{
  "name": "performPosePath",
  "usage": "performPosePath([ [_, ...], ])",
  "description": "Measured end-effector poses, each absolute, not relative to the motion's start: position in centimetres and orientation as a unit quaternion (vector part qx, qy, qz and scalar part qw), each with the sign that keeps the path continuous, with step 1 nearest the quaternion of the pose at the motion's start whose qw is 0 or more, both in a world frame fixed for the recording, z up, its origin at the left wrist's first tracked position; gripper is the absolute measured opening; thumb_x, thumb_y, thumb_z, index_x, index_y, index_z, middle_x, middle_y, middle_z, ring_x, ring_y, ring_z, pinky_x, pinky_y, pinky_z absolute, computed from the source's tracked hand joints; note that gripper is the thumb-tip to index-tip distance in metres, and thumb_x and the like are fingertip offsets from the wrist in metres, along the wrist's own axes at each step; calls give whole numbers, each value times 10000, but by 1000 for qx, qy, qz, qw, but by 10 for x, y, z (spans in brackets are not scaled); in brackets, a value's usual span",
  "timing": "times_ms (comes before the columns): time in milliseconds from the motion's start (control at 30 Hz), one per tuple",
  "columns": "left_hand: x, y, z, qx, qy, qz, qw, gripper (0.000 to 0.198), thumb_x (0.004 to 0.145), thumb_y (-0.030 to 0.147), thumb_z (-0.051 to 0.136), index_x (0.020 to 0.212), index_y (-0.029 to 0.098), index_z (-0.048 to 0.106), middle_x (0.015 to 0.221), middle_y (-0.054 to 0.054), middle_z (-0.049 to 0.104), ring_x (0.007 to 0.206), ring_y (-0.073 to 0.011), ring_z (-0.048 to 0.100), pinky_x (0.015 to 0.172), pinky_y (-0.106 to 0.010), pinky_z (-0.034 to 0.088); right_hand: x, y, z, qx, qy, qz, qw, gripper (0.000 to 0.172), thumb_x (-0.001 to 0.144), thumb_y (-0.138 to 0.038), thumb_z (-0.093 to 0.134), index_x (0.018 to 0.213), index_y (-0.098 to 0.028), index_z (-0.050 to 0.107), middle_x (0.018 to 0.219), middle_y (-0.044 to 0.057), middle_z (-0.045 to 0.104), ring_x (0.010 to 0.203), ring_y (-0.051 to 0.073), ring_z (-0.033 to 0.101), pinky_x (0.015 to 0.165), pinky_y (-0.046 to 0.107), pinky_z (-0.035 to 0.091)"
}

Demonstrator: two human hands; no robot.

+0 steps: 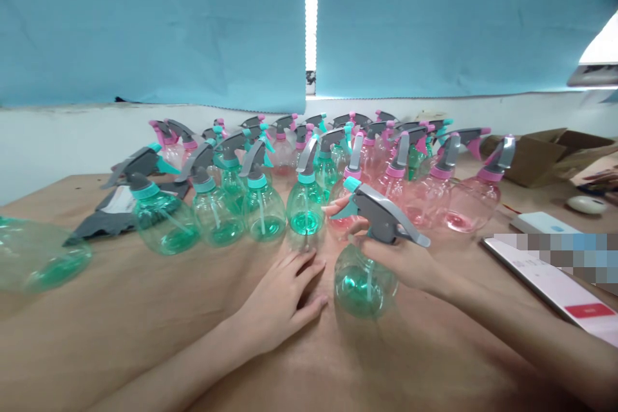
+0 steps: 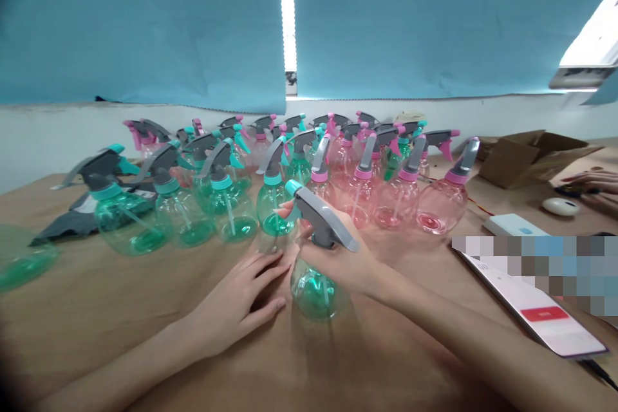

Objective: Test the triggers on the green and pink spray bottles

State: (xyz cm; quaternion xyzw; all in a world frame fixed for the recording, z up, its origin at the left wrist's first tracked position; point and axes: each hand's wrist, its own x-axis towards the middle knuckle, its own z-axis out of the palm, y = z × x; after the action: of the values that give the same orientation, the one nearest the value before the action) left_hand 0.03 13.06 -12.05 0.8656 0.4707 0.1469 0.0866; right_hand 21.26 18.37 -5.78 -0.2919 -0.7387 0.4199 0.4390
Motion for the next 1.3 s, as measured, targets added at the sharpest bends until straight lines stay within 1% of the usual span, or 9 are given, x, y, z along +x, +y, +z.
performPosePath([
  [100,0,130,-120,866,471,146,85,484,939,430,494,1356,185,499,1410,-140,485,1321,-324,407,1082,-541,343,212,184,-57,-293,-743,414,438,354,652,-127,470,965,-252,578,833,-26,611,639,127,514,598,275,436],
  [200,0,130,-120,866,472,141,84,487,941,437,487,1358,186,496,1416,-143,479,1325,-319,403,1083,-538,343,212,182,-53,-288,-746,400,448,302,643,-133,473,894,-261,583,802,-24,606,687,148,555,621,285,458],
  [433,0,130,-120,866,473,137,86,496,942,435,488,1380,203,472,1420,-133,477,1326,-313,400,1084,-537,337,211,182,-53,-289,-747,400,446,258,658,-155,489,873,-257,586,879,-14,652,690,146,585,635,292,492],
  [600,1,129,-118,865,479,120,88,501,944,440,479,1374,184,481,1420,-141,474,1329,-310,394,1096,-527,327,213,182,-53,-291,-748,411,433,328,665,-141,498,957,-252,594,970,-10,668,698,133,591,631,275,483],
  [700,1,129,-118,864,482,121,85,502,942,442,483,1370,181,482,1423,-140,472,1327,-312,397,1095,-531,327,215,181,-51,-305,-740,410,437,271,658,-144,497,891,-248,591,871,-16,658,659,133,583,583,261,466],
  [833,0,129,-119,862,479,140,86,488,938,437,496,1360,193,488,1413,-135,485,1307,-315,424,1077,-526,355,215,180,-47,-308,-732,410,448,147,648,-167,511,771,-240,546,774,-10,613,662,149,582,585,270,473],
  [1033,1,128,-118,862,478,145,85,488,934,430,504,1358,189,490,1420,-138,478,1306,-321,428,1074,-528,358,215,180,-45,-304,-744,389,451,156,645,-166,497,771,-252,529,742,-18,571,639,148,551,577,275,457],
  [1200,0,127,-119,861,476,158,86,482,931,439,506,1344,192,505,1420,-138,481,1305,-328,430,1065,-535,369,214,181,-46,-322,-750,372,442,111,656,-190,494,729,-260,536,705,-21,563,581,147,520,521,281,434],
  [1300,0,128,-120,863,474,154,86,482,936,441,498,1347,188,502,1417,-136,485,1305,-320,432,1074,-533,359,211,180,-47,-325,-744,375,447,84,677,-192,495,705,-260,534,706,-18,575,621,159,561,560,294,479],
])
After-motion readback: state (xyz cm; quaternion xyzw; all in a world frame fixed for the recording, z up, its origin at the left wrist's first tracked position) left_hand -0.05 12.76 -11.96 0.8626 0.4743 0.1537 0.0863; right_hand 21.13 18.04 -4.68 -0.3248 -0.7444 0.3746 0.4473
